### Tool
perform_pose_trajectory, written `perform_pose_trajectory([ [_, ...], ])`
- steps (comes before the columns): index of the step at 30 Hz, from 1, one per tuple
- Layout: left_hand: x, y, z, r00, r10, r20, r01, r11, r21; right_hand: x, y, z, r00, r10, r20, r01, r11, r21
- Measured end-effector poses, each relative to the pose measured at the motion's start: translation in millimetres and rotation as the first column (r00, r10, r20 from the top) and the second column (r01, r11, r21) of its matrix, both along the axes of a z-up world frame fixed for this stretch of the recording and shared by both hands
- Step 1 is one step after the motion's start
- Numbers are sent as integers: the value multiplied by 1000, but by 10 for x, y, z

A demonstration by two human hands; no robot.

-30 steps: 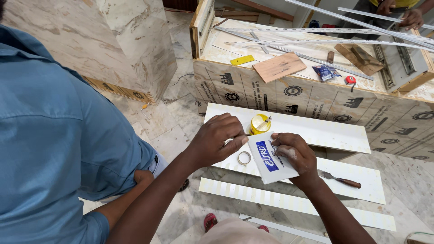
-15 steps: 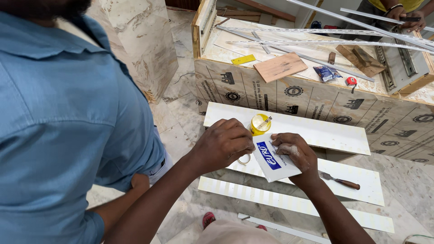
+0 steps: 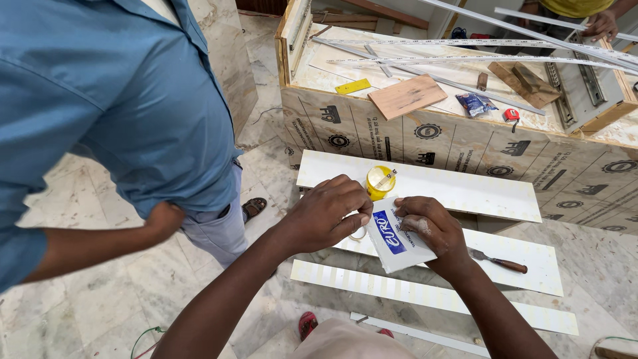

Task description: The person opens a small packet, places it on a wooden board, then picks up a long white panel and sits on the floor. They peel off strips of masking tape from the panel's surface by hand.

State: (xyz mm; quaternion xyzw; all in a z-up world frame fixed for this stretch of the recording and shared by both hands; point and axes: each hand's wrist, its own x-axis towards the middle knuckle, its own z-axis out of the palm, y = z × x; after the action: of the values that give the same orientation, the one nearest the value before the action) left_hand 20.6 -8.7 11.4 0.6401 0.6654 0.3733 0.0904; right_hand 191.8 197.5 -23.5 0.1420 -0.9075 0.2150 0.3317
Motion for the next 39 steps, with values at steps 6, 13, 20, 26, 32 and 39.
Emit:
perform_pose_trajectory([
  [6, 13, 39, -57, 993, 55, 104, -54, 998, -15, 5, 10, -38, 1000, -9, 0, 9, 1000, 1],
  [13, -36, 52, -182, 774, -69, 630, 13, 996, 93, -6, 5, -72, 999, -31, 10, 31, 999, 25],
  [20, -113, -12, -261, 768, 192, 611, -187, 980, -73, -2, 19, -92, 999, -48, -8, 48, 999, -5],
  [26, -62, -1, -381, 827, 331, 455, -330, 940, -86, 57, 14, -309, 984, -179, 1, 175, 962, -208],
  [32, 3, 4, -652, 862, 354, 362, -390, 920, 29, 152, -23, -651, 945, -264, 195, 328, 756, -566],
  [39, 215, -66, -967, 751, 404, 523, -408, 906, -113, 191, 39, -775, 965, -101, 242, 262, 336, -905],
])
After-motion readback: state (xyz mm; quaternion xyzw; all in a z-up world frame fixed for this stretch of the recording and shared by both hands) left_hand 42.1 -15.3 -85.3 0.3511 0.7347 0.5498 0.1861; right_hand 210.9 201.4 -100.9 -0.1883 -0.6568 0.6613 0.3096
